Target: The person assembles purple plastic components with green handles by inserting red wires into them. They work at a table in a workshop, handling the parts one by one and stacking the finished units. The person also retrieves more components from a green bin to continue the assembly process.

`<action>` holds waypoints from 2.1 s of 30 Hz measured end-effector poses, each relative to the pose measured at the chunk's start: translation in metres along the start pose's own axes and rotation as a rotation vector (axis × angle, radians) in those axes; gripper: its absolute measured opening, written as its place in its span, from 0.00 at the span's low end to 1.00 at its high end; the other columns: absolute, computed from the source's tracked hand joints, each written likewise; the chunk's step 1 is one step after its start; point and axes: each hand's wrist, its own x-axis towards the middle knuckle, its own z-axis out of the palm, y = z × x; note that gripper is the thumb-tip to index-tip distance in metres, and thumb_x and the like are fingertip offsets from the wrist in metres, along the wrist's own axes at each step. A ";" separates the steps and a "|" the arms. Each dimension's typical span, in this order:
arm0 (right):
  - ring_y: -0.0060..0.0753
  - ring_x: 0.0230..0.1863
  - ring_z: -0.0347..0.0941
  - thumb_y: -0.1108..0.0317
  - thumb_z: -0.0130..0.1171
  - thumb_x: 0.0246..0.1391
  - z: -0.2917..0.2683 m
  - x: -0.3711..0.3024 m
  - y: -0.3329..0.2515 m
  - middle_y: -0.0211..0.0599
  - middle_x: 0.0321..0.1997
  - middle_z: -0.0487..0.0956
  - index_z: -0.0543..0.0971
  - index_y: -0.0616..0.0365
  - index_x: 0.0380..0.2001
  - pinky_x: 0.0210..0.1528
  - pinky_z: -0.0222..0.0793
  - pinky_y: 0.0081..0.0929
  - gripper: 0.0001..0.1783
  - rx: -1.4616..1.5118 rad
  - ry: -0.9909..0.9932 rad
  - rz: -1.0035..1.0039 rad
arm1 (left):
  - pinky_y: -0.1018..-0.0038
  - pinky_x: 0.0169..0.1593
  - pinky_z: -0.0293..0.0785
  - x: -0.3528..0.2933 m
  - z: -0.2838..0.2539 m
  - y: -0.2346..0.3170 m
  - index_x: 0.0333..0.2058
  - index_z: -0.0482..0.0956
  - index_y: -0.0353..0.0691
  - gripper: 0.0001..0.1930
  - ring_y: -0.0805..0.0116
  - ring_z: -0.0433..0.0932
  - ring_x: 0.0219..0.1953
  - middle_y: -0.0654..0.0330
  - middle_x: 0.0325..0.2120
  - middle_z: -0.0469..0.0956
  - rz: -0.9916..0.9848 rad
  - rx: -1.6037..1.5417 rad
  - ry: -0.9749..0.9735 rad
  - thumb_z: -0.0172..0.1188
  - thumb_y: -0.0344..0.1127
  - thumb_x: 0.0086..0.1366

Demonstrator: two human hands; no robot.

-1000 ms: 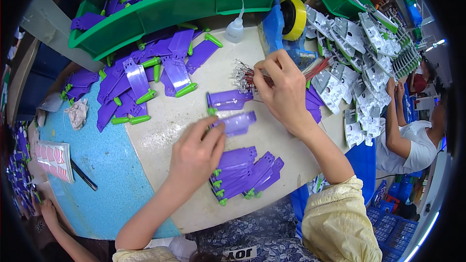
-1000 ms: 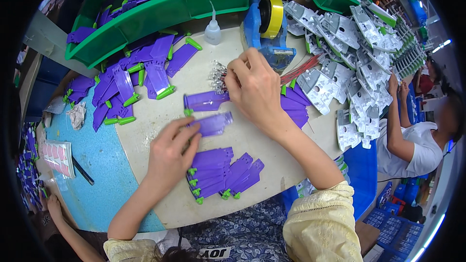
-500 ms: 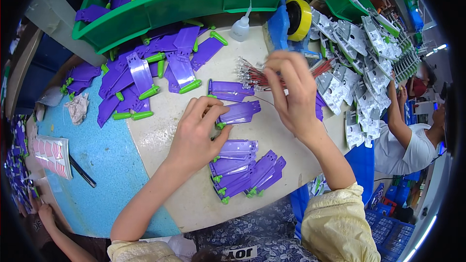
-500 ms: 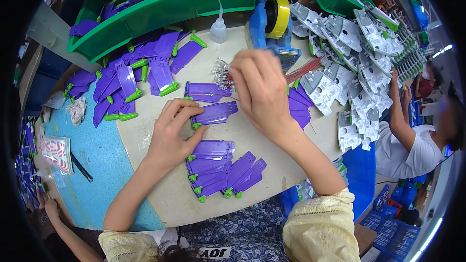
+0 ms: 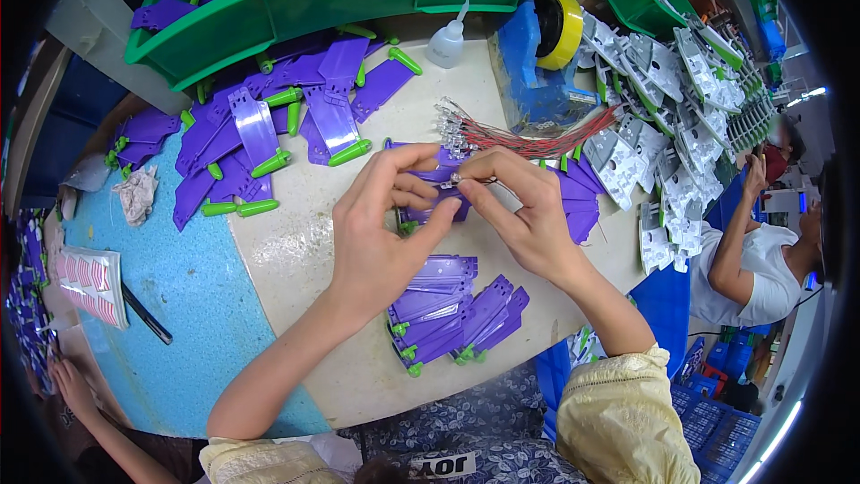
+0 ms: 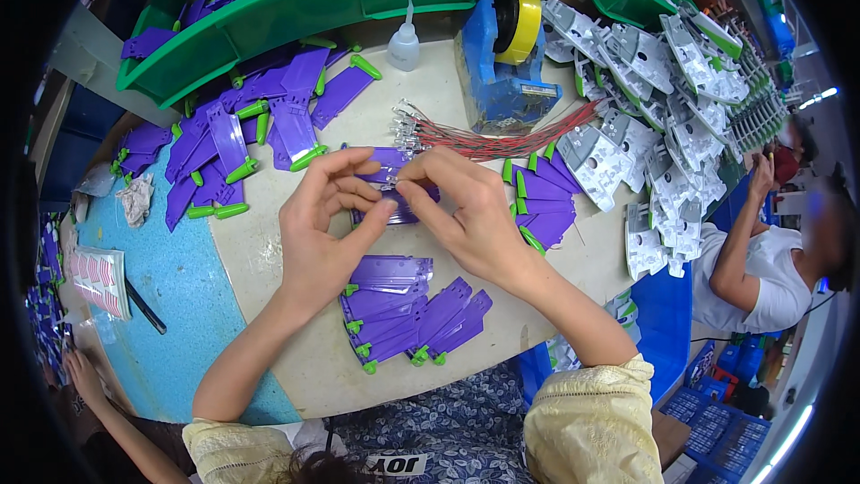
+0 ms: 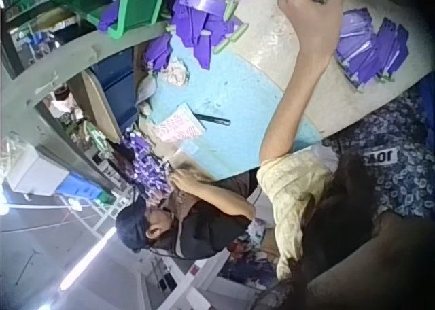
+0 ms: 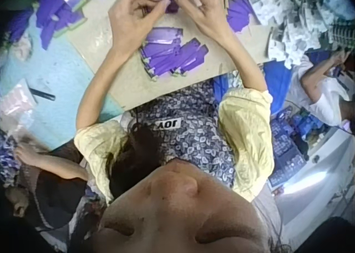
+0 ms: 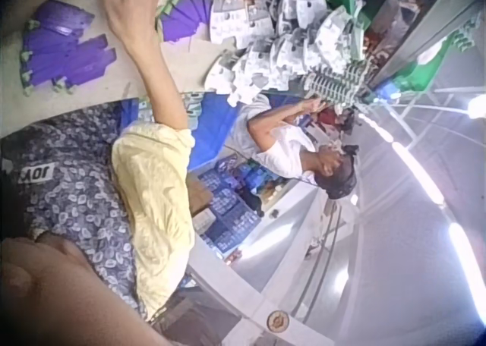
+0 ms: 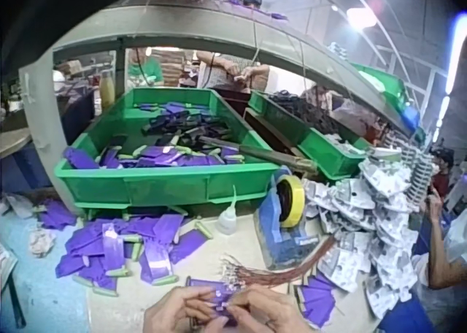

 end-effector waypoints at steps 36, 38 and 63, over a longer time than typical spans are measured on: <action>0.24 0.33 0.80 0.82 0.67 0.51 0.009 0.000 -0.026 0.38 0.35 0.83 0.85 0.64 0.35 0.37 0.76 0.21 0.07 0.032 -0.168 0.216 | 0.66 0.41 0.77 -0.006 -0.041 -0.027 0.38 0.81 0.32 0.16 0.57 0.78 0.39 0.54 0.40 0.78 0.381 0.358 -0.256 0.74 0.27 0.50; 0.21 0.35 0.79 0.82 0.66 0.52 0.004 0.002 -0.026 0.37 0.36 0.83 0.85 0.64 0.35 0.39 0.76 0.20 0.07 0.355 -0.227 0.577 | 0.65 0.40 0.76 -0.006 -0.042 -0.029 0.38 0.81 0.32 0.17 0.56 0.78 0.38 0.54 0.40 0.79 0.438 0.359 -0.243 0.74 0.27 0.49; 0.30 0.23 0.69 0.75 0.67 0.47 0.002 0.018 0.005 0.42 0.22 0.75 0.85 0.65 0.30 0.27 0.63 0.34 0.06 0.137 -0.340 0.370 | 0.70 0.39 0.79 -0.008 -0.033 -0.026 0.40 0.80 0.35 0.22 0.61 0.78 0.36 0.56 0.36 0.78 0.168 0.495 -0.246 0.78 0.27 0.44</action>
